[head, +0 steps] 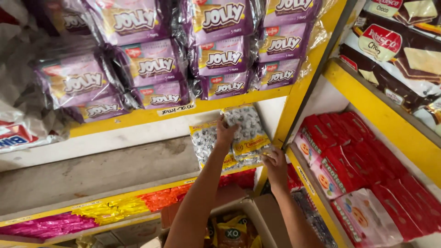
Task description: Restocking packets of candies and snacks from cardboard boxes onto store shelves.
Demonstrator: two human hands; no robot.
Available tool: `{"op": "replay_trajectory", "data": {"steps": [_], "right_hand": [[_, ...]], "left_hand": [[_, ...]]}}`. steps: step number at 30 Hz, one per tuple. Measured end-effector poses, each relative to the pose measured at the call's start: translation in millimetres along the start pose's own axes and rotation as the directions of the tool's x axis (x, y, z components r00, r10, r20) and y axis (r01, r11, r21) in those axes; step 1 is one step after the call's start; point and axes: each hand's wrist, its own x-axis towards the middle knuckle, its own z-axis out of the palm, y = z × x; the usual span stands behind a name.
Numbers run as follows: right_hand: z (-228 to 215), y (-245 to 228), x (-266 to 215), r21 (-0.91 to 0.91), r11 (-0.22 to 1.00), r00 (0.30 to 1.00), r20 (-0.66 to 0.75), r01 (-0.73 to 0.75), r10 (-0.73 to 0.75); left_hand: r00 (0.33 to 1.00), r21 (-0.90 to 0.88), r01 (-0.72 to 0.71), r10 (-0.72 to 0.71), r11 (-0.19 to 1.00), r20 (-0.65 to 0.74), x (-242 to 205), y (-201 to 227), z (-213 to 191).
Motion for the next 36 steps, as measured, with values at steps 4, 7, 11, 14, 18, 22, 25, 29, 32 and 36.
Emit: {"op": "replay_trajectory", "data": {"steps": [4,7,11,14,18,22,25,29,32,36], "right_hand": [[30.8,-68.2,-45.4,-0.711,0.427,0.764,0.242,0.559,-0.598],[51.8,-83.1,-47.1,-0.775,0.167,0.775,0.537,0.609,-0.333],[47.0,-55.6,-24.5,-0.77,0.119,0.76,0.572,0.627,-0.308],[38.7,-43.3,-3.3,-0.783,0.131,0.785,0.568,0.608,-0.247],[40.6,-49.2,-3.6,-0.742,0.15,0.746,0.598,0.654,-0.292],[40.4,-57.4,-41.8,-0.781,0.118,0.77,0.556,0.613,-0.314],[45.3,-39.1,-76.6,-0.67,0.132,0.676,0.681,0.731,-0.281],[59.0,3.8,-104.0,-0.608,0.18,0.634,0.735,0.774,-0.243],[71.1,10.8,-96.0,-0.621,0.1,0.623,0.737,0.777,-0.262],[81.8,9.3,-80.8,-0.633,0.05,0.629,0.752,0.772,-0.198]], "left_hand": [[0.985,0.604,-0.121,0.168,0.788,-0.023,-31.1,26.3,24.1],[0.944,0.659,-0.247,0.33,0.711,-0.002,-32.2,13.7,31.6],[0.927,0.645,-0.26,0.372,0.718,-0.041,-10.4,-12.3,34.8],[0.921,0.668,-0.244,0.384,0.703,-0.067,15.3,-32.1,28.5],[0.972,0.743,-0.123,0.229,0.658,-0.043,38.4,-27.2,9.3],[0.952,0.897,-0.235,0.275,0.374,0.135,2.5,41.9,-20.7],[0.816,0.941,-0.271,0.567,0.204,0.112,-82.8,106.4,-30.1],[0.793,0.942,-0.146,0.605,0.302,-0.071,-155.2,40.7,-90.6],[0.86,0.892,-0.121,0.495,0.436,-0.125,-158.4,17.3,-105.0],[0.919,0.849,-0.08,0.369,0.523,-0.14,-132.0,29.2,-91.6]]}}
